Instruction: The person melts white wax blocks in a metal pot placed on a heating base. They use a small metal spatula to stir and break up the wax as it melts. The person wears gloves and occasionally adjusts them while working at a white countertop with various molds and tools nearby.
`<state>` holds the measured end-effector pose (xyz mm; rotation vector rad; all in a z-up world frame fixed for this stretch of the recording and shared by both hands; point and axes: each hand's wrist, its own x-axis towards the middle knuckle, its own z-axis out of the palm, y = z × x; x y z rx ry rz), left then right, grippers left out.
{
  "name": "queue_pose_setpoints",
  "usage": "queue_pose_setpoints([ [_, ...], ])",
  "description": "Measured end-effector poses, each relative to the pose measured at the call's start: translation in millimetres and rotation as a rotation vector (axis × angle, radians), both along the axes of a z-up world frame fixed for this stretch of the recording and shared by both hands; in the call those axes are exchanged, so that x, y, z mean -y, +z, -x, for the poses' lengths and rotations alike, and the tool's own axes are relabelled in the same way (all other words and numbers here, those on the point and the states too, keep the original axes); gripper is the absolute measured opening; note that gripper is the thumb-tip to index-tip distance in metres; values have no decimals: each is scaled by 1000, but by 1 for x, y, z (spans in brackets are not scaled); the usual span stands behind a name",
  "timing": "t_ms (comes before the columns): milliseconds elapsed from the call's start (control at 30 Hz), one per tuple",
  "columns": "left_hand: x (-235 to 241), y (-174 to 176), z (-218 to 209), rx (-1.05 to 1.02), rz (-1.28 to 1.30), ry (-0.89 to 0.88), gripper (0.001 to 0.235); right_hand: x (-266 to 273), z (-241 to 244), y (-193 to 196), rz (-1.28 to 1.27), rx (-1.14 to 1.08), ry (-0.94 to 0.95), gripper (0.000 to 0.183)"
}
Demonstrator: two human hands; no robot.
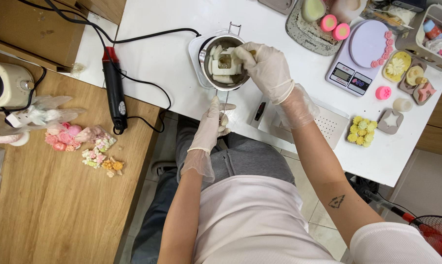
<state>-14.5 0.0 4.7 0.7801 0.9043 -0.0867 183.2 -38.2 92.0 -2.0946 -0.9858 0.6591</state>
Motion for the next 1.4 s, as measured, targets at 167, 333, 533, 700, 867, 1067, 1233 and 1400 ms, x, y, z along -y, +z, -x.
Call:
queue_pose_setpoints([
  [167,0,-1,-1,17,1,7,76,-5,1,-4,191,187,43,31],
  [333,0,-2,-1,8,0,10,75,0,3,1,102,-111,-110,35],
  [533,-1,-1,-2,16,0,5,75,-3,2,9,144,40,-16,34],
  [700,1,1,-1,9,-8,-1,75,-1,3,13,269,-50,-105,34],
  [867,0,4,-2,14,-47,-5,76,-4,7,12,169,55,-60,35],
  [1067,2,0,-3,26,-25,2,74,-1,9,14,171,6,-55,36],
  [1233,1,-5,0,30,-9,9,72,-5,15,13,90,-133,-100,33],
  [1400,0,-10,-3,9,9,13,71,-3,15,10,101,-114,-118,33],
])
